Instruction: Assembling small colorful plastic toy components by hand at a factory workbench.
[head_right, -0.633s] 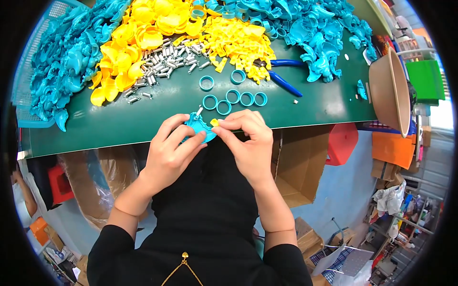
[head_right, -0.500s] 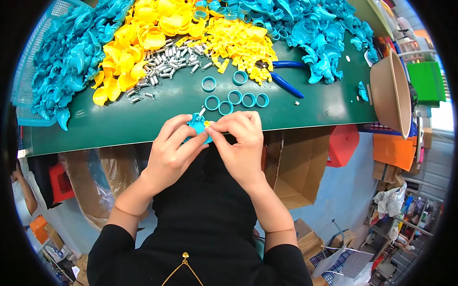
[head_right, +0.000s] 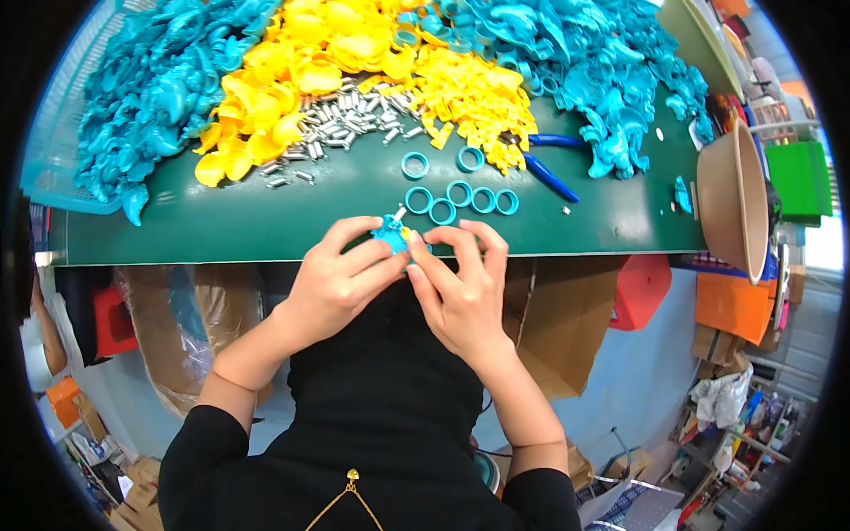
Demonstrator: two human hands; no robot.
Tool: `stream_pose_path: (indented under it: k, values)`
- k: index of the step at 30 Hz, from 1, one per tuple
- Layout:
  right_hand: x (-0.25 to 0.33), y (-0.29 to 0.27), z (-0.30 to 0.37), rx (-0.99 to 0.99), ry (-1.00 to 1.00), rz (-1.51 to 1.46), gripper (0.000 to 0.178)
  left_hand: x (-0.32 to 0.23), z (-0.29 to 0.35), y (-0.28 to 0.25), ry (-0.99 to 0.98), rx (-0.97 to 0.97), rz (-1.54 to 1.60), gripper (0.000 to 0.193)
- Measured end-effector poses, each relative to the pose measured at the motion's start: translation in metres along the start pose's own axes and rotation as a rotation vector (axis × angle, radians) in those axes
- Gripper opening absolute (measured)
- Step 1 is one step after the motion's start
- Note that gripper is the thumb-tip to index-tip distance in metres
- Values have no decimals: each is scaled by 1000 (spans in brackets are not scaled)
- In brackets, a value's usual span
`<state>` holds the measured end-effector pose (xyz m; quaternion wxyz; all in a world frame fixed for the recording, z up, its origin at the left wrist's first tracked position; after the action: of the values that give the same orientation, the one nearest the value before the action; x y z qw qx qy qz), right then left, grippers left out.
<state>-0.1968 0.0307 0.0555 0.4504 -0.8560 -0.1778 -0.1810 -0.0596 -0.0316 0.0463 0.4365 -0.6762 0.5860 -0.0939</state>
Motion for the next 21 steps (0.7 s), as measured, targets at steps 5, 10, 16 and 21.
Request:
stream_pose_path:
  k: [5,10,16,21]
  values:
    - [-2,-6,-63,7,24,-204,18,-10,3,-29,49,-20,-349,21]
    - [-4,84,-170,-158,-143,-18,14,0,9,-15,-129,-47,-170,27]
    - [0,122,-188,6,-93,314,24,2,29,-8,-46,-277,-358,25]
    - [-4,107,-185,-92,-116,65,16,12,46,-9,-80,-320,-418,19]
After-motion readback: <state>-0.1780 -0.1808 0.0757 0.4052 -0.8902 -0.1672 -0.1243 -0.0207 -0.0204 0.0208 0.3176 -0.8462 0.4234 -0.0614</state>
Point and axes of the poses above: each hand's wrist, its own z-axis away from the middle knuckle, its own y-axis out of the palm, x = y × z, the point moved 5 cm from there along -z, towards the middle knuckle, and after that the axes turned 10 degrees about -x, right-handed, at the moved point
